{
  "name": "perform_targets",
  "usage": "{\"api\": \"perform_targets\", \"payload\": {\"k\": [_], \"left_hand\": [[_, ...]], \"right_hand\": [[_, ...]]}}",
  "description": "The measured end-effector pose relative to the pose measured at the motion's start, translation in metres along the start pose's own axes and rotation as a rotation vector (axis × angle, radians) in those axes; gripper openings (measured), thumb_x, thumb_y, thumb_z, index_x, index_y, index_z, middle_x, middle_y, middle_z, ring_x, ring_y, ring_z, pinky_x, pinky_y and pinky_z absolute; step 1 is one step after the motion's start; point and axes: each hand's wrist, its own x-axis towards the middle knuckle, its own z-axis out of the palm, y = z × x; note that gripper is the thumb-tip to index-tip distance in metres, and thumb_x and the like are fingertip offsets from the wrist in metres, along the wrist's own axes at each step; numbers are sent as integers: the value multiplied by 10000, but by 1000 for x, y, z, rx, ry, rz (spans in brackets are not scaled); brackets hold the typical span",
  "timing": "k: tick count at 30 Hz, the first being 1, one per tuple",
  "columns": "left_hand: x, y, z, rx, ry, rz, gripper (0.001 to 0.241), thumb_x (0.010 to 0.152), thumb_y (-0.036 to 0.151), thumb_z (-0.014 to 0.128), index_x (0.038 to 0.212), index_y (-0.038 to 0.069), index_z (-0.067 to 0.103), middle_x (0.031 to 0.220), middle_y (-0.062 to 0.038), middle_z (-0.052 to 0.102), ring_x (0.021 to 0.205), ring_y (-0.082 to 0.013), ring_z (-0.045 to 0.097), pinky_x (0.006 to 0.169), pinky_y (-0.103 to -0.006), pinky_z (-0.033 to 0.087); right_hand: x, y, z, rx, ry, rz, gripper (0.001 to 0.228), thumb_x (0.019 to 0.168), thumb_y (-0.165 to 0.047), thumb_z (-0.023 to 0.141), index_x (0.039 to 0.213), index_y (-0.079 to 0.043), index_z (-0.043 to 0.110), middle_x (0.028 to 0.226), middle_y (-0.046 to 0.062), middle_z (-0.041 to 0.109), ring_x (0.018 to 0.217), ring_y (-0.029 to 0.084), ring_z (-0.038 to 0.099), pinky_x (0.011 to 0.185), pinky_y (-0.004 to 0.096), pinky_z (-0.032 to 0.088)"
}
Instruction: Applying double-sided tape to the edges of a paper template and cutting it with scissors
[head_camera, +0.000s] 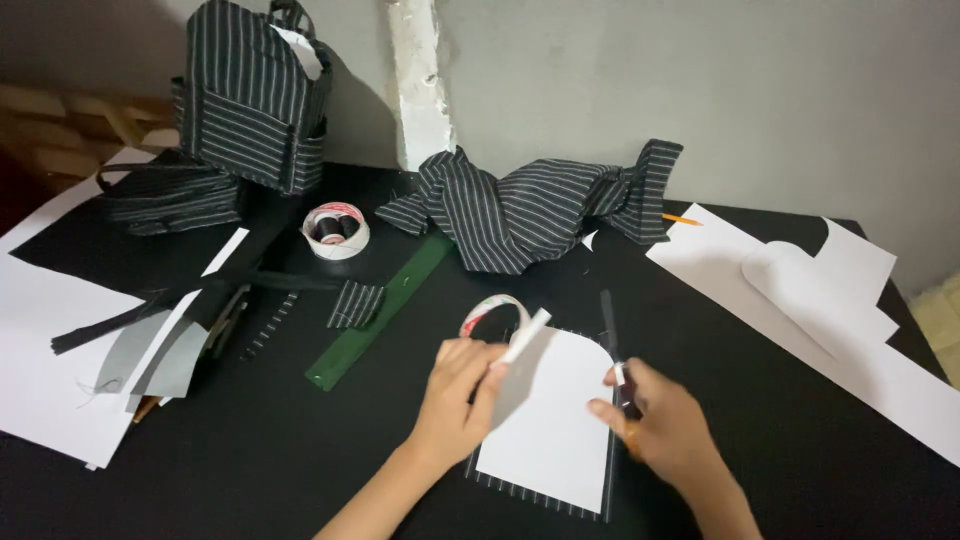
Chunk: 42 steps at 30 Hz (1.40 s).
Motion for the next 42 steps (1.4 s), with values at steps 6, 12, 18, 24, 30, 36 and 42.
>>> {"api": "perform_targets", "payload": {"k": [6, 12, 18, 24, 30, 36, 42], "left_hand": [[0, 18, 1, -23, -97, 90, 261, 982, 193, 378, 978, 20, 573, 740, -72, 518, 683, -249, 475, 734, -361, 356], [-2, 18, 4, -26, -62, -5, 270, 978, 202, 386, 949, 33, 595, 755, -49, 558, 672, -203, 487, 720, -338, 345], [-5, 9, 8, -50, -66, -29, 264, 978, 207, 393, 955, 28, 586, 780, -73, 545, 707, -224, 487, 747, -342, 348], [-6, 9, 9, -51, -64, -45, 283, 984, 205, 371, 972, 26, 589, 748, -43, 516, 710, -196, 476, 759, -328, 351], [-2, 8, 5, -29, -55, -9, 252, 965, 176, 391, 951, 15, 584, 818, -84, 593, 730, -234, 513, 737, -339, 352], [12, 10, -9, 140, 64, 0, 215, 954, 132, 402, 833, 64, 567, 655, -31, 432, 633, -197, 409, 676, -343, 315], [3, -14, -8, 65, 45, 53, 193, 924, 137, 464, 903, 44, 632, 785, -70, 574, 820, -219, 515, 781, -338, 362]], "right_hand": [[20, 34, 41, -49, 250, -504, 480, 592, -547, 811, 789, -200, 543, 761, -96, 649, 699, 137, 633, 650, 280, 466], [19, 35, 49, -168, 466, -685, 626, 525, -697, 792, 770, -174, 552, 694, -86, 601, 638, 113, 592, 511, 283, 462], [24, 40, 52, -166, 474, -833, 563, 597, -624, 798, 573, -177, 457, 496, -68, 512, 476, 144, 532, 446, 317, 414], [36, 52, 58, -69, 534, -1071, 678, 613, -498, 817, 514, -141, 249, 496, -62, 164, 461, 93, 152, 367, 230, 202], [20, 35, 49, -180, 557, -666, 648, 467, -717, 812, 586, -191, 454, 534, -66, 511, 562, 155, 576, 507, 340, 448], [7, 27, 22, -304, 775, -385, 588, 644, -659, 743, 537, -176, 425, 505, -53, 508, 447, 132, 514, 421, 290, 375], [-4, -1, 6, 655, 224, -130, 217, 778, -154, 638, 903, -47, 780, 985, 69, 747, 929, 146, 656, 843, 243, 440]]}}
